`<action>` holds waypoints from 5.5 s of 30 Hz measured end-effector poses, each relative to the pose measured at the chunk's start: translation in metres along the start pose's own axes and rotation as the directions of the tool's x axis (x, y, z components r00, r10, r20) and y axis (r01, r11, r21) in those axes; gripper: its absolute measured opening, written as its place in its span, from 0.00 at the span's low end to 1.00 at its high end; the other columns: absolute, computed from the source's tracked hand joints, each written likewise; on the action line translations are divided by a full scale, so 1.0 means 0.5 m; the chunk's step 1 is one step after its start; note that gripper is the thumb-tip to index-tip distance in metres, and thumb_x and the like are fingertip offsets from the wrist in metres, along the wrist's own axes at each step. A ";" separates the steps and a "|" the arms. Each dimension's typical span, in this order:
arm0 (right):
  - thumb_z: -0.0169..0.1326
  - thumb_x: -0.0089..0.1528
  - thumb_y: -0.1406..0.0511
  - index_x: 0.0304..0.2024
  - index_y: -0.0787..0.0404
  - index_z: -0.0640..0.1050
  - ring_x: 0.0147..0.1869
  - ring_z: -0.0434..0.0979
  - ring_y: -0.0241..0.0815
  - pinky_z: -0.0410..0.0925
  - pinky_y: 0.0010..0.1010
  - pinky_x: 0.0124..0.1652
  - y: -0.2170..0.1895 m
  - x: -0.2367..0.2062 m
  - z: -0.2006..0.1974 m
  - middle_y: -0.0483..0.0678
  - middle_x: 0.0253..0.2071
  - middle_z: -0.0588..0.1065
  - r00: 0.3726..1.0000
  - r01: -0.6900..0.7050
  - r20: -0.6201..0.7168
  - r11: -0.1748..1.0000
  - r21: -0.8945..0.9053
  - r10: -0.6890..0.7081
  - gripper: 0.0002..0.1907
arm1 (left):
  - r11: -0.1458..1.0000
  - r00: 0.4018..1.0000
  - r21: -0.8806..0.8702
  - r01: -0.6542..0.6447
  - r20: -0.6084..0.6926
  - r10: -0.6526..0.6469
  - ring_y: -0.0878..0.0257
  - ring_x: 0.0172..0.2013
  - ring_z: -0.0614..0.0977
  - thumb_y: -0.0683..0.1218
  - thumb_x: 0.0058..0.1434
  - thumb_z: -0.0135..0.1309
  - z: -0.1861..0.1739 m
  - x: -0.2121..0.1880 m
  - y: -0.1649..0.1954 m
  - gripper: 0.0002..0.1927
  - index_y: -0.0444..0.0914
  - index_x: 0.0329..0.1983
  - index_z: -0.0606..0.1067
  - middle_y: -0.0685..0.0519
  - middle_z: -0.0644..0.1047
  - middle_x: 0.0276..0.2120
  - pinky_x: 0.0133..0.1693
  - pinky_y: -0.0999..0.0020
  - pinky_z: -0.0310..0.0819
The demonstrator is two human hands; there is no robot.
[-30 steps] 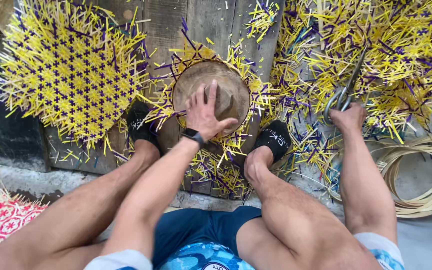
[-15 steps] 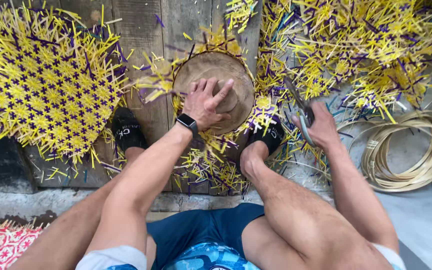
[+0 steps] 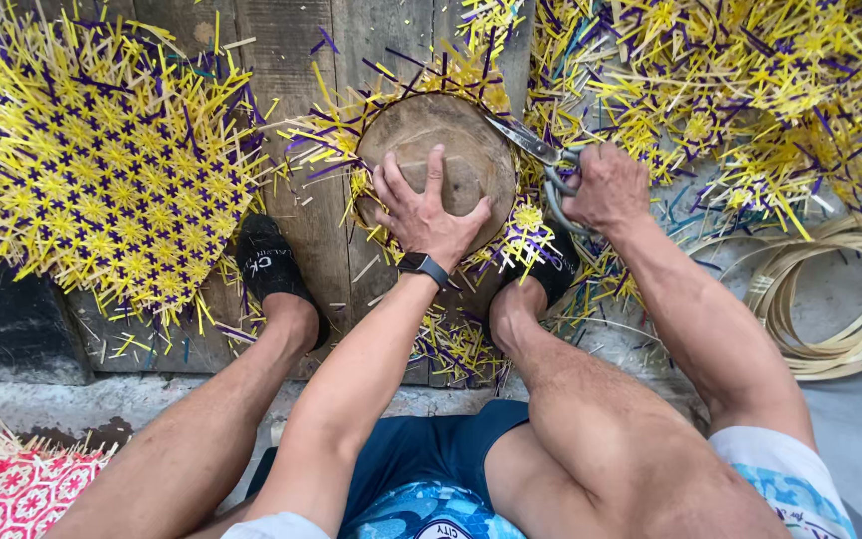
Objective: The person trims the protruding woven strands from the edge of a small round basket using shears. They repeatedly flip the basket, cut the excess material, and place a bamboo ring around the rim.
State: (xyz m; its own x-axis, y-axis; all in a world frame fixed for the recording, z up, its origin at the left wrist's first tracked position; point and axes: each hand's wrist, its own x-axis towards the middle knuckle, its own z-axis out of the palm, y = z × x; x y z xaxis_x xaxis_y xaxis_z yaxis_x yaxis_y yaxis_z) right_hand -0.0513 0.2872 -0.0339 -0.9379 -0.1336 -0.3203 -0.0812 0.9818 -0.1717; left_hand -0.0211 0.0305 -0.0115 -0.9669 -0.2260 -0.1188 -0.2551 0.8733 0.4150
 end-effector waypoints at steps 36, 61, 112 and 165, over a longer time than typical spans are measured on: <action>0.54 0.61 0.62 0.35 0.68 0.76 0.41 0.71 0.48 0.65 0.38 0.40 0.067 0.091 0.045 0.56 0.34 0.71 0.975 0.191 -0.065 0.950 -0.248 -0.213 0.13 | 0.704 0.651 -0.061 -0.707 0.334 0.682 0.37 0.69 0.54 0.65 0.40 0.69 -0.071 0.082 -0.064 0.48 0.58 0.67 0.68 0.47 0.61 0.66 0.66 0.31 0.44; 0.60 0.46 0.42 0.27 0.54 0.80 0.37 0.76 0.45 0.68 0.34 0.36 0.059 0.029 0.077 0.45 0.28 0.75 0.883 0.166 -0.360 0.919 -0.358 -0.300 0.24 | 0.929 0.929 -0.074 -0.364 0.040 0.367 0.30 0.69 0.53 0.58 0.41 0.72 0.009 -0.008 -0.019 0.70 0.42 0.79 0.40 0.30 0.48 0.70 0.67 0.37 0.52; 0.63 0.58 0.45 0.44 0.58 0.79 0.46 0.78 0.52 0.72 0.42 0.48 0.077 0.076 0.028 0.53 0.40 0.77 0.920 0.249 -0.258 0.948 -0.196 -0.295 0.26 | 0.945 0.948 -0.078 0.318 0.024 -0.317 0.37 0.70 0.53 0.75 0.42 0.65 0.049 -0.004 0.045 0.67 0.40 0.76 0.50 0.43 0.53 0.72 0.63 0.28 0.48; 0.55 0.55 0.64 0.31 0.66 0.77 0.42 0.74 0.50 0.67 0.42 0.37 0.081 0.079 0.027 0.55 0.35 0.71 0.941 0.310 -0.039 0.904 -0.294 -0.335 0.10 | 0.768 0.662 -0.052 -0.639 0.472 0.583 0.42 0.61 0.63 0.66 0.35 0.67 -0.043 0.063 -0.029 0.41 0.63 0.58 0.77 0.50 0.71 0.54 0.57 0.32 0.52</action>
State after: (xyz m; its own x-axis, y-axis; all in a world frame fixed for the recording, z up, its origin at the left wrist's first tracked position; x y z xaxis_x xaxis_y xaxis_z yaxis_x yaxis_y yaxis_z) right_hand -0.0873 0.3198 -0.0659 -0.8686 -0.4497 -0.2080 -0.4633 0.8860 0.0194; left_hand -0.0480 0.0014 -0.0017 -0.7839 0.5629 -0.2622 0.4211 0.7922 0.4417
